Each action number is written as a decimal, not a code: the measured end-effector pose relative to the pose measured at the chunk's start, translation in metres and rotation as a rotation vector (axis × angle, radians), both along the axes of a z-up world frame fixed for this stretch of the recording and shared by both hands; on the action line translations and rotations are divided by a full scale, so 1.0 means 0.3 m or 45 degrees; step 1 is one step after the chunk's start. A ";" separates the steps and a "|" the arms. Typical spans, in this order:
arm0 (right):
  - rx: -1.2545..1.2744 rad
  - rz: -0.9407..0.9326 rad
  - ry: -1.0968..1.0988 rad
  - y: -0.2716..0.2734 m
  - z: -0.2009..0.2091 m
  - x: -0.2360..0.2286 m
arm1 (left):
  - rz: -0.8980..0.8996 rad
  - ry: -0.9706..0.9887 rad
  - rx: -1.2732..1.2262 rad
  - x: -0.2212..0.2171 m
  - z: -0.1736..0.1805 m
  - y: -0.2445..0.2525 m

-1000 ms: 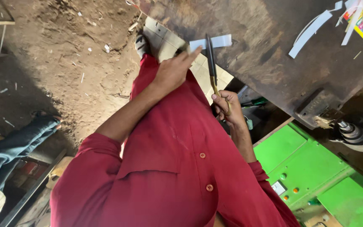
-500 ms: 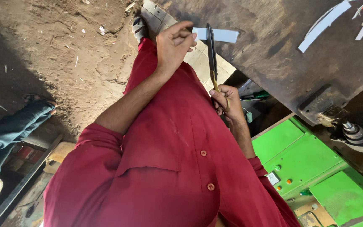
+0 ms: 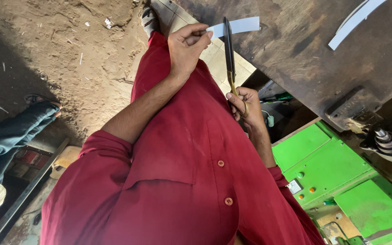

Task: The person uses scissors to cut a roll of white adhesive tape into small rectangular pieces on a workbench. They repeatedly cut, fold, and trim the tape, accumulating cut pieces on the table.

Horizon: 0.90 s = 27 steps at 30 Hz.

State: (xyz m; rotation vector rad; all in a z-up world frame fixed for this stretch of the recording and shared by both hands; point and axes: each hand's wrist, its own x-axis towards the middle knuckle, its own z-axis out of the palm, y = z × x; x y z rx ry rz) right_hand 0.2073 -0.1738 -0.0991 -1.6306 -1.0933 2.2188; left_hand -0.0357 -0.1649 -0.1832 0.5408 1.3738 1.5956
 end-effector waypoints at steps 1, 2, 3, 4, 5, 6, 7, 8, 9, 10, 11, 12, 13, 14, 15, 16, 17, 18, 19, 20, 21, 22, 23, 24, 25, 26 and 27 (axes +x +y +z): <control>0.001 -0.003 0.006 -0.001 0.000 0.001 | 0.005 -0.003 -0.006 0.001 0.000 -0.001; 0.001 -0.007 0.011 -0.002 -0.001 0.002 | 0.009 -0.006 -0.012 0.002 -0.001 -0.001; -0.003 -0.006 0.009 -0.002 -0.001 0.004 | 0.013 -0.010 -0.017 0.003 -0.001 -0.002; -0.008 -0.006 0.005 -0.003 -0.002 0.005 | 0.018 -0.012 -0.010 0.004 -0.002 -0.002; -0.012 -0.005 0.002 -0.003 -0.002 0.006 | 0.023 -0.013 -0.004 0.006 -0.003 -0.002; -0.004 -0.002 0.010 -0.003 -0.003 0.007 | 0.028 -0.015 0.004 0.007 -0.003 -0.001; 0.005 0.001 0.019 -0.002 -0.004 0.008 | 0.032 -0.012 0.018 0.009 -0.004 0.000; 0.013 0.004 0.028 -0.002 -0.004 0.007 | 0.036 -0.007 0.032 0.009 -0.004 0.001; 0.010 0.001 0.036 -0.003 -0.005 0.006 | 0.040 -0.003 0.045 0.008 -0.003 0.001; 0.006 -0.003 0.043 -0.004 -0.004 0.006 | 0.039 -0.003 0.033 0.009 -0.002 0.001; 0.002 -0.007 0.050 -0.005 -0.004 0.007 | 0.039 -0.003 0.020 0.009 -0.001 0.000; 0.006 -0.003 0.052 -0.005 -0.003 0.007 | 0.037 -0.003 0.008 0.009 0.000 0.000; 0.010 0.002 0.054 -0.005 -0.003 0.008 | 0.037 -0.008 0.001 0.008 0.001 0.000; 0.014 0.006 0.055 -0.006 -0.004 0.009 | 0.037 -0.014 -0.006 0.008 0.002 -0.001; 0.013 0.001 0.054 -0.007 -0.006 0.010 | 0.036 -0.019 -0.013 0.008 0.003 -0.001; 0.012 -0.003 0.055 -0.007 -0.009 0.011 | 0.035 -0.023 -0.013 0.007 0.004 -0.002; 0.012 -0.008 0.055 -0.009 -0.013 0.014 | 0.035 -0.027 -0.013 0.005 0.005 -0.002; 0.019 0.001 0.048 -0.011 -0.018 0.018 | 0.034 -0.030 -0.013 0.004 0.005 -0.002; 0.025 0.009 0.040 -0.016 -0.023 0.024 | 0.032 -0.032 -0.008 0.004 0.006 -0.003; 0.032 0.017 0.034 -0.022 -0.029 0.032 | 0.030 -0.032 -0.002 0.003 0.006 -0.003; 0.058 0.005 0.097 -0.030 -0.033 0.043 | 0.028 -0.033 0.004 0.003 0.007 -0.003; 0.084 -0.007 0.161 -0.043 -0.034 0.058 | 0.034 -0.029 0.005 0.002 0.007 -0.001; 0.110 -0.018 0.224 -0.055 -0.034 0.074 | 0.041 -0.026 0.005 0.002 0.009 0.002; 0.097 -0.003 0.271 -0.065 -0.034 0.089 | 0.046 -0.020 0.007 -0.001 0.011 0.008; 0.084 0.012 0.318 -0.075 -0.032 0.105 | 0.054 -0.028 0.022 -0.003 0.014 0.012; 0.072 0.029 0.365 -0.083 -0.032 0.118 | 0.063 -0.036 0.037 -0.004 0.018 0.016; 0.085 0.074 0.320 -0.088 -0.034 0.127 | 0.072 -0.044 0.052 -0.006 0.022 0.020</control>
